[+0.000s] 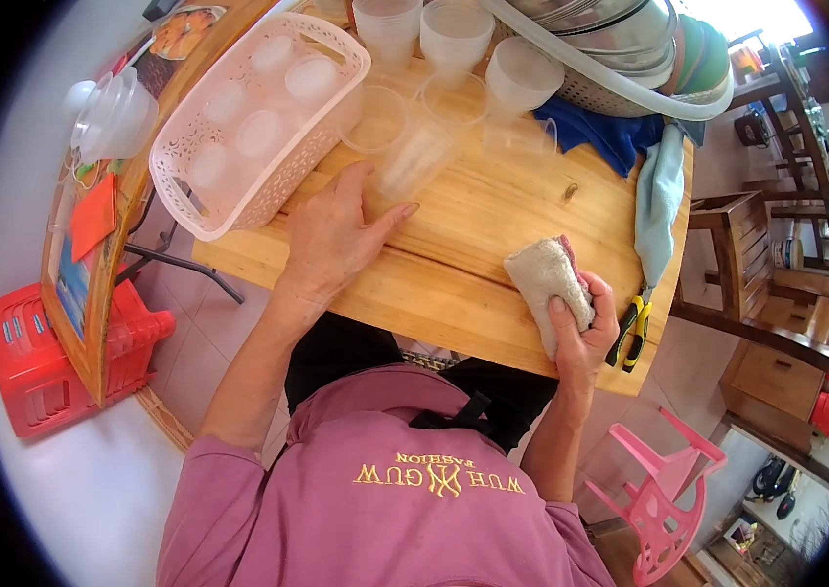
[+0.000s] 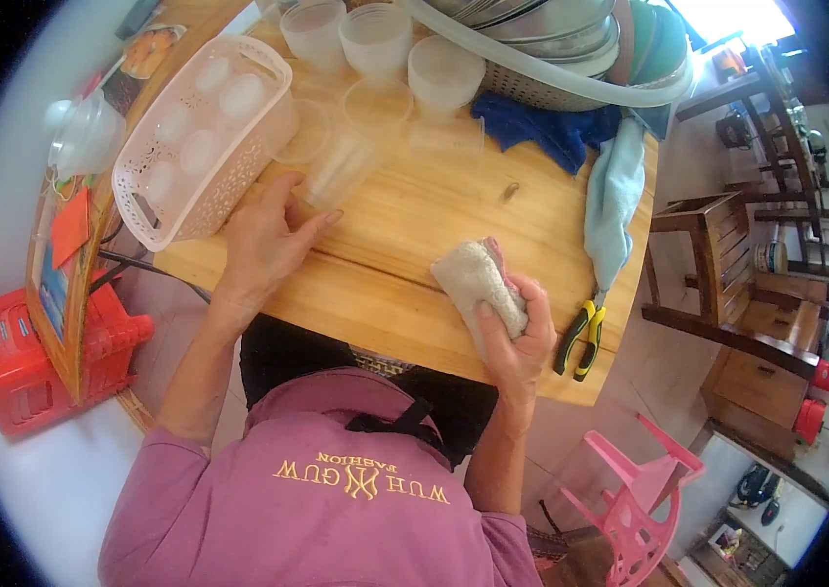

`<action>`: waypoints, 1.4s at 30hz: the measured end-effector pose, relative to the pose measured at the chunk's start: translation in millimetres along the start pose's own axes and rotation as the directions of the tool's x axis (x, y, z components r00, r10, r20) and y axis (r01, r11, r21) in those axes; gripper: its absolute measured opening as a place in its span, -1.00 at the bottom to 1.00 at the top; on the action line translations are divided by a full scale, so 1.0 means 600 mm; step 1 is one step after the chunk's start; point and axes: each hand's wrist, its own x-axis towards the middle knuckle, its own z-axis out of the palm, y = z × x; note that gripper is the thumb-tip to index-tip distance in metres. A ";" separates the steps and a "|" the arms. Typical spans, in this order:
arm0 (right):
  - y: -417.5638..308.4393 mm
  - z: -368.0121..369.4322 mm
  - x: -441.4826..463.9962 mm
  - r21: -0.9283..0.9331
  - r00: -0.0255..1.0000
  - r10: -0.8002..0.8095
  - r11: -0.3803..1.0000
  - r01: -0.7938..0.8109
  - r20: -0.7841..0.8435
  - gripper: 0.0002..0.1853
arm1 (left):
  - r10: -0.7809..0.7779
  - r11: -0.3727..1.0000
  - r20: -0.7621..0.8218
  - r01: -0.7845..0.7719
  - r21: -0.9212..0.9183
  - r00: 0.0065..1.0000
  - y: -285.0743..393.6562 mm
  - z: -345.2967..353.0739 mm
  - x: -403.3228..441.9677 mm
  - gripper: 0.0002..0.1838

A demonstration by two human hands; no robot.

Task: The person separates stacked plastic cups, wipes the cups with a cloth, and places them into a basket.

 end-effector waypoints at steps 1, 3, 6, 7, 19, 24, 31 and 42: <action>0.000 0.000 0.000 0.000 1.000 0.001 1.000 -0.001 0.000 -0.65 | 0.020 1.000 -0.017 -0.020 0.011 1.000 -0.002 0.003 0.001 -0.40; 0.001 -0.001 0.000 -0.002 1.000 0.008 1.000 -0.008 -0.001 -0.64 | 0.041 0.999 -0.030 -0.040 0.023 0.999 -0.003 0.003 0.001 -0.41; 0.001 -0.002 -0.001 -0.006 1.000 0.016 1.000 -0.016 0.001 -0.64 | 0.028 1.000 -0.006 -0.028 -0.007 1.000 0.004 -0.003 -0.002 -0.44; 0.003 -0.003 -0.001 -0.007 1.000 0.019 1.000 -0.019 -0.001 -0.64 | 0.029 0.999 -0.003 -0.029 -0.029 1.000 0.005 -0.005 -0.006 -0.45; -0.045 -0.018 0.020 -0.213 0.980 -0.116 0.965 0.149 0.162 -0.31 | 0.261 0.928 -0.041 -0.262 -0.266 0.964 0.001 -0.013 -0.071 -0.42; -0.105 -0.029 0.016 -0.389 0.964 -0.264 0.884 0.259 0.041 -0.47 | 0.277 0.884 0.034 -0.241 -0.401 0.960 0.013 -0.005 -0.087 -0.40; -0.241 -0.038 -0.002 0.894 0.863 -0.462 0.447 0.029 0.203 -0.93 | 0.187 0.844 0.106 -0.105 -0.525 0.977 -0.015 0.026 -0.114 -0.39; -0.273 -0.016 0.014 0.994 0.713 -0.694 0.085 -0.064 0.105 -0.75 | 0.155 0.730 0.102 -0.045 -0.682 0.983 -0.011 0.021 -0.124 -0.34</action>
